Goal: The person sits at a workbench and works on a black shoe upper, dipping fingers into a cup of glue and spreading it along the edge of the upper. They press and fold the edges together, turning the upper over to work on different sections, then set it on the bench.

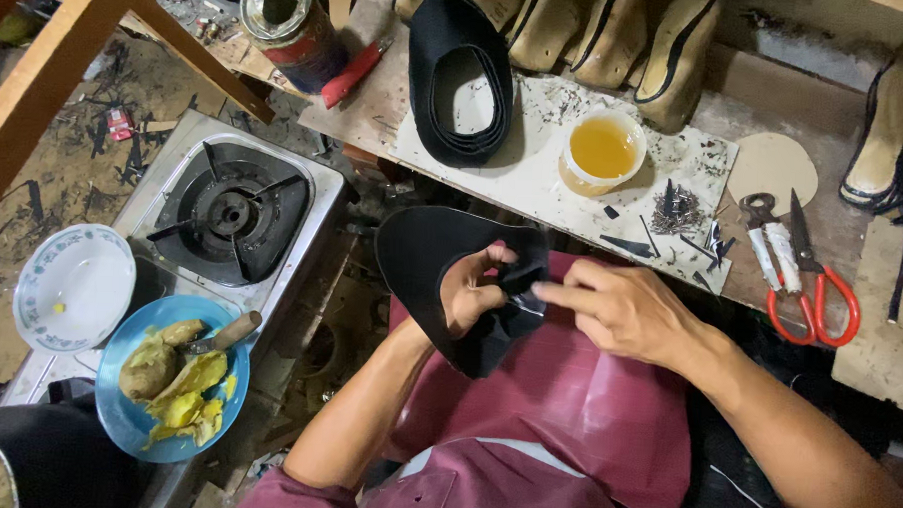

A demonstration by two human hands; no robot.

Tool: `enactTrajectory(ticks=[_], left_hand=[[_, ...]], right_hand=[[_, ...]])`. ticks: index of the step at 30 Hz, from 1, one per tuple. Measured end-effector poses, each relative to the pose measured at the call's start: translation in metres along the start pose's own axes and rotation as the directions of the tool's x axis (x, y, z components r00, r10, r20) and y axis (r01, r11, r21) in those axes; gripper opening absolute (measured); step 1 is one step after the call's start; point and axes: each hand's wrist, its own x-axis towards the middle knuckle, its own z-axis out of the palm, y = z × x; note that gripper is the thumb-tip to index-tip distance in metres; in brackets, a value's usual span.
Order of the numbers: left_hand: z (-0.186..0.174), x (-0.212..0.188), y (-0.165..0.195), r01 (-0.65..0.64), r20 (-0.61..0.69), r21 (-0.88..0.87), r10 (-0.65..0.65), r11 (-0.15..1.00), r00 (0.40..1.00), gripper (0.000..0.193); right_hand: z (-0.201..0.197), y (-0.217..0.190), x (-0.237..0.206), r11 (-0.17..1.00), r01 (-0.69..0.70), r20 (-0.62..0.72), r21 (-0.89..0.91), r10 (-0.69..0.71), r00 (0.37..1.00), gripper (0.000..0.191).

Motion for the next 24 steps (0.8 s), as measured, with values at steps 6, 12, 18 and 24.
enactTrajectory(ticks=[6,12,18,24], left_hand=[[-0.012,-0.004,-0.012,0.121,-0.062,-0.059,-0.125,0.991,0.990,0.054],[-0.021,-0.018,-0.011,0.042,-0.204,-0.017,-0.045,0.999,0.978,0.048],[-0.004,-0.032,0.000,0.046,-0.245,0.172,-0.002,0.984,0.969,0.036],[-0.022,-0.028,-0.026,-0.273,-0.210,0.292,0.340,0.917,0.917,0.045]], right_hand=[[0.000,0.003,0.003,0.997,-0.069,0.119,-0.033,0.072,0.990,0.046],[-0.024,0.045,0.011,0.988,-0.144,-0.361,-0.050,0.117,0.925,0.026],[-0.039,0.079,0.059,0.885,-0.340,-0.452,-0.319,0.173,0.875,0.063],[-0.033,0.089,0.055,0.880,-0.366,-0.407,-0.304,0.227,0.885,0.061]])
